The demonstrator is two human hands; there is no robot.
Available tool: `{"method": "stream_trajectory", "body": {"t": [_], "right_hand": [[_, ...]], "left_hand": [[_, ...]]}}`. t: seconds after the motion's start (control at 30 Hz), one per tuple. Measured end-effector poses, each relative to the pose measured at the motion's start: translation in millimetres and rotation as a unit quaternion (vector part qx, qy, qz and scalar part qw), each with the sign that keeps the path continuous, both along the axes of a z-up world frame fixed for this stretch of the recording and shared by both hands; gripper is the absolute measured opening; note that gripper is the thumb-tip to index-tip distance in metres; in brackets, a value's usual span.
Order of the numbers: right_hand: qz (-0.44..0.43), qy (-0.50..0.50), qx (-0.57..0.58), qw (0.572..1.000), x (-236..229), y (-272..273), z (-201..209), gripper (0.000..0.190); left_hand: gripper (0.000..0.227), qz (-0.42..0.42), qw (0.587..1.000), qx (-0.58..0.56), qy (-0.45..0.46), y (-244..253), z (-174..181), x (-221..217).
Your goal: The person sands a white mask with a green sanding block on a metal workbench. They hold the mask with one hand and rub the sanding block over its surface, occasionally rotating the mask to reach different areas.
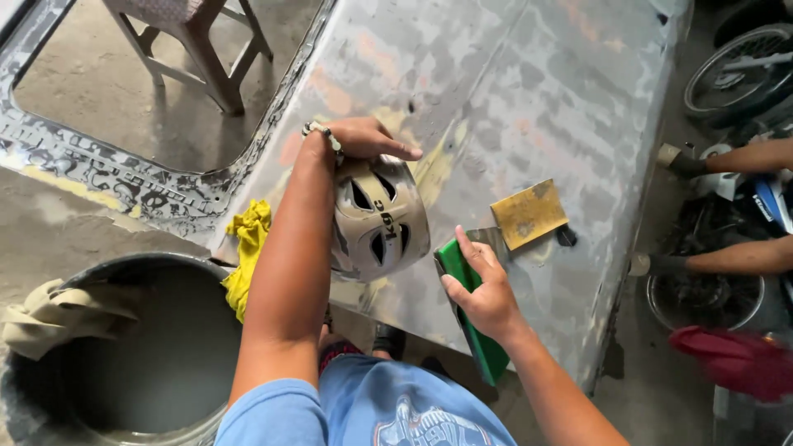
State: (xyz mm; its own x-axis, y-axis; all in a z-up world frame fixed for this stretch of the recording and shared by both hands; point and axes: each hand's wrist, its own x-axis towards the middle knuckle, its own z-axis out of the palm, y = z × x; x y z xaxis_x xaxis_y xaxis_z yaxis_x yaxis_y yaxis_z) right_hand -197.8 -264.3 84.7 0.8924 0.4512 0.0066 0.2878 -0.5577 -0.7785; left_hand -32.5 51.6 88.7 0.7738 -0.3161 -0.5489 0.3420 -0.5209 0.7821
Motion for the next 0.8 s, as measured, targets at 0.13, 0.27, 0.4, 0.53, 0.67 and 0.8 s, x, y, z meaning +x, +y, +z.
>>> {"method": "stream_trajectory", "body": {"t": [0.13, 0.27, 0.4, 0.53, 0.67, 0.8], "right_hand": [[-0.021, -0.016, 0.001, 1.000, 14.7, 34.8, 5.1, 0.080], [-0.076, -0.087, -0.073, 0.991, 59.7, 85.6, 28.4, 0.076], [-0.079, -0.149, -0.105, 0.980, 39.0, 75.7, 18.7, 0.075], [-0.052, -0.159, -0.112, 0.980, 48.0, 83.6, 15.4, 0.075], [-0.071, -0.178, -0.096, 0.977, 46.7, 82.1, 6.4, 0.073], [-0.039, -0.190, -0.054, 0.980, 43.0, 67.7, -14.9, 0.075]], "left_hand": [[0.068, -0.023, 0.999, 0.015, -0.016, 2.9, -5.9, 3.0], [0.063, -0.073, 0.992, 0.047, -0.097, -5.2, -51.9, 25.6], [0.055, -0.063, 0.994, 0.008, -0.090, 8.8, -37.0, 18.2], [0.051, -0.056, 0.989, -0.014, -0.139, 20.5, -79.5, 33.2], [0.053, -0.065, 0.992, 0.018, -0.103, 20.5, -88.0, 49.8], [0.055, -0.052, 0.984, 0.111, -0.133, 25.8, -85.7, 46.2]]}}
